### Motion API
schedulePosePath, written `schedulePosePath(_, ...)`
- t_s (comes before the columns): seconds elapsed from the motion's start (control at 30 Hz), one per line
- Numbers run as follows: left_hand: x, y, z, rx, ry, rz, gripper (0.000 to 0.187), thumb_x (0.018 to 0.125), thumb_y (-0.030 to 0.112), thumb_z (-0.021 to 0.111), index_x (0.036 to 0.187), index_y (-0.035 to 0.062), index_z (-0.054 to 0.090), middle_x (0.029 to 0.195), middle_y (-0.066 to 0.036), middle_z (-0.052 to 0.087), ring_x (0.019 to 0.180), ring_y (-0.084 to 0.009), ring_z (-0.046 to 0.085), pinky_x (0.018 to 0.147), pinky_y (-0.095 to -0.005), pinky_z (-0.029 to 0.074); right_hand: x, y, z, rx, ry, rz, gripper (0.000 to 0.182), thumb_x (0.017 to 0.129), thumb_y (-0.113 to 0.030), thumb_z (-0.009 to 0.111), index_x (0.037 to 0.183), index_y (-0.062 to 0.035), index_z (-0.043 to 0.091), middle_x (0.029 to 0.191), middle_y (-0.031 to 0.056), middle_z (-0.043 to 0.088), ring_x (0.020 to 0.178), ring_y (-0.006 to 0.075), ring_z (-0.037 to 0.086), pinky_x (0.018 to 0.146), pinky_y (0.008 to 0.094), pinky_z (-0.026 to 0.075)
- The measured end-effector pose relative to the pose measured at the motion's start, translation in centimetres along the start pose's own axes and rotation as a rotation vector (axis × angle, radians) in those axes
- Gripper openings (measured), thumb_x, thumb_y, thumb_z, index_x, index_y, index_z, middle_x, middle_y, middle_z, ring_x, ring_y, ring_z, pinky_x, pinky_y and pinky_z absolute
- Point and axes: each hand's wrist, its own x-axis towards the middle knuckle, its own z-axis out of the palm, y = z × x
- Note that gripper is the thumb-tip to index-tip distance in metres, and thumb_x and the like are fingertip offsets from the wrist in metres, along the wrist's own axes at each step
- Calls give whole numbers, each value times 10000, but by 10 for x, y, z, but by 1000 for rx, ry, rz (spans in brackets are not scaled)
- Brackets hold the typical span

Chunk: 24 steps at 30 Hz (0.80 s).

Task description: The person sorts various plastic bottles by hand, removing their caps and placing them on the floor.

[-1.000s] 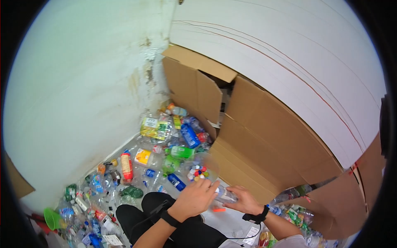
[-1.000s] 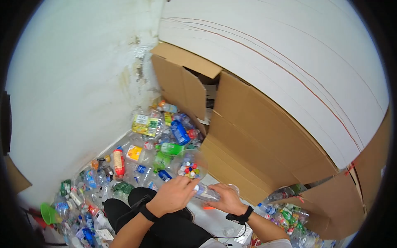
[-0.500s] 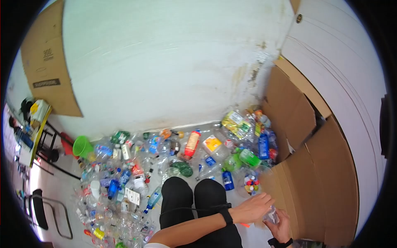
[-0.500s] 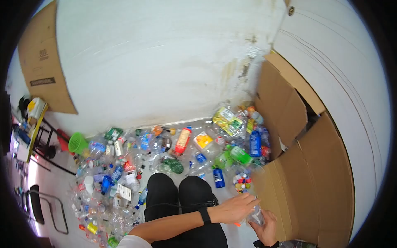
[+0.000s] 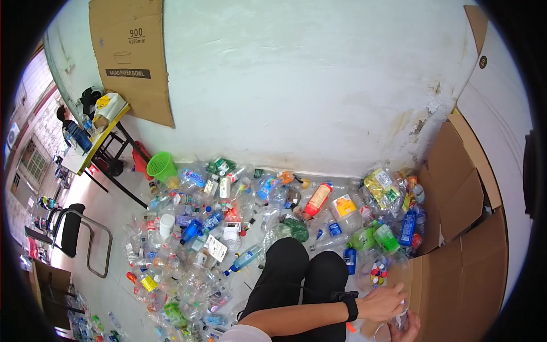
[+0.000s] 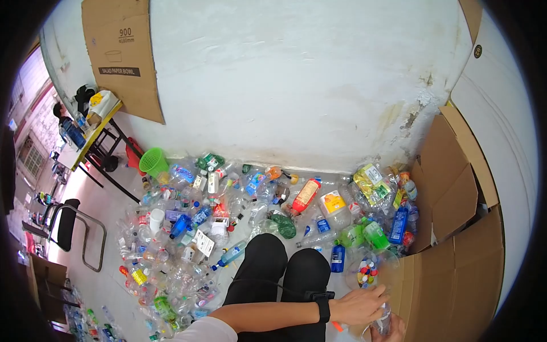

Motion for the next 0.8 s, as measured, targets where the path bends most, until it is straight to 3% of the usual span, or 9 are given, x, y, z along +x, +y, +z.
schedulePosePath(0.27,7,-1,3,-31,-35,17,294,992,221,495,1088,-44,578,1003,-205,534,886,-396,624,776,-494,510,-5,3,5,-6,34,39,455,852,-155,807,1229,42,646,1038,264,675,966,405,649,860,444,515)
schedulePosePath(0.37,8,2,-1,126,-152,126,289,997,224,490,1068,-40,583,1012,-206,527,858,-402,624,766,-496,515,-8,5,2,-11,29,59,461,839,-136,816,1225,49,645,1063,262,672,962,393,654,865,437,521)
schedulePosePath(0.43,5,5,0,44,-90,24,279,973,220,518,1049,-38,594,1019,-206,534,889,-395,626,745,-501,522,-10,5,4,-10,30,114,437,833,-110,816,1201,57,649,1079,252,670,965,380,659,877,431,527)
schedulePosePath(0.57,5,-4,15,22,-22,67,255,901,203,569,1040,-6,617,1015,-185,547,960,-374,614,716,-497,535,-14,26,22,64,40,164,430,822,-80,817,1194,57,651,1078,245,673,984,370,659,885,419,534)
schedulePosePath(0.63,7,-10,13,154,-134,223,246,915,206,562,1047,6,616,992,-181,557,963,-371,615,704,-487,540,-21,50,39,41,156,23,553,638,-142,872,1123,8,650,1007,169,654,973,360,620,880,422,497)
schedulePosePath(0.7,8,-7,11,209,-121,296,234,944,220,546,1054,27,618,944,-175,575,950,-364,622,679,-464,545,-22,49,32,62,92,110,604,592,-170,905,1122,-10,664,1048,195,679,997,398,633,932,462,470)
schedulePosePath(0.73,5,-3,10,107,-41,219,233,960,231,538,1054,34,620,918,-173,582,936,-360,629,665,-452,547,-25,48,30,36,96,115,600,596,-175,905,1125,-19,667,1056,188,681,1002,390,633,932,460,467)
schedulePosePath(0.8,7,11,-5,144,-182,31,247,980,255,528,1039,36,625,926,-175,585,906,-359,640,671,-451,549,-25,43,28,-7,101,101,589,609,-184,904,1133,-41,675,1071,168,685,1011,371,635,924,452,464)
